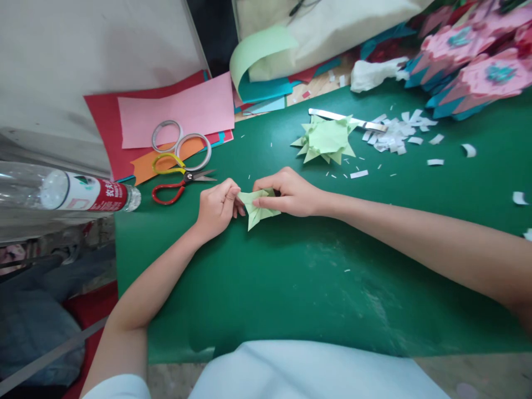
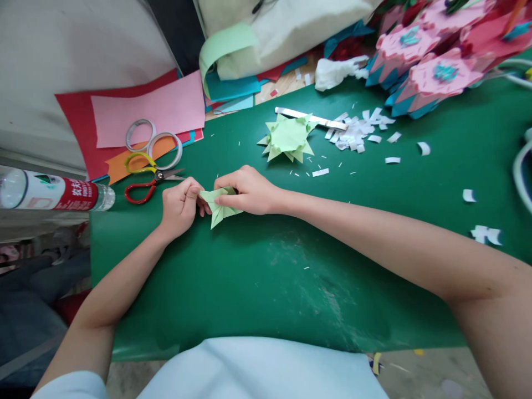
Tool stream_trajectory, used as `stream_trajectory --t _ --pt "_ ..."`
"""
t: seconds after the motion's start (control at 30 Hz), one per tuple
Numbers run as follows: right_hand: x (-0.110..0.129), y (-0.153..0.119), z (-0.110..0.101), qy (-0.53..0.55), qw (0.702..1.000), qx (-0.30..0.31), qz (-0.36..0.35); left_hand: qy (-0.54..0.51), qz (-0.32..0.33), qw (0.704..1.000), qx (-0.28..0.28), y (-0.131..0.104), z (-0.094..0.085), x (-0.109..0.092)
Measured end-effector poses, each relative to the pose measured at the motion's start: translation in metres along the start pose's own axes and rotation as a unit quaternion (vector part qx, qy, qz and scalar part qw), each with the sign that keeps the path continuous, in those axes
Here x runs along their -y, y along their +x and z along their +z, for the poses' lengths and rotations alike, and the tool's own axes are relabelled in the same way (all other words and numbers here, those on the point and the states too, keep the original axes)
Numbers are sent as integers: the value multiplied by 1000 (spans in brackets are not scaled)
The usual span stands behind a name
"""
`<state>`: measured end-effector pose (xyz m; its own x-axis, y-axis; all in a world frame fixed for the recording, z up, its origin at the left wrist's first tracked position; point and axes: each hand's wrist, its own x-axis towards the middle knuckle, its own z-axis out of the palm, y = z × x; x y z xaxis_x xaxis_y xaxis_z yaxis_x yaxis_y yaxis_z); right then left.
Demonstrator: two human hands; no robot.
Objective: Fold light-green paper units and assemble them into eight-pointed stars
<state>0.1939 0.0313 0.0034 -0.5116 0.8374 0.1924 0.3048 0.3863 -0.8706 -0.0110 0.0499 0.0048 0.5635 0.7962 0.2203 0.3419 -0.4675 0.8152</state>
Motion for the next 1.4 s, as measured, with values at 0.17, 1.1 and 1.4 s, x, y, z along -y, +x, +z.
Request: stream_trajectory --t 0.17,1.1,1.4 --pt "0 0 0 -5 1000 1 0 -9 -5 1000 1 0 1 0" --pt "-4 -2 10 79 986 -144 16 -160 -55 982 -82 5 3 14" --pt "-5 -2 11 8 993 -115 -39 -123 -56 991 -8 3 3 9"
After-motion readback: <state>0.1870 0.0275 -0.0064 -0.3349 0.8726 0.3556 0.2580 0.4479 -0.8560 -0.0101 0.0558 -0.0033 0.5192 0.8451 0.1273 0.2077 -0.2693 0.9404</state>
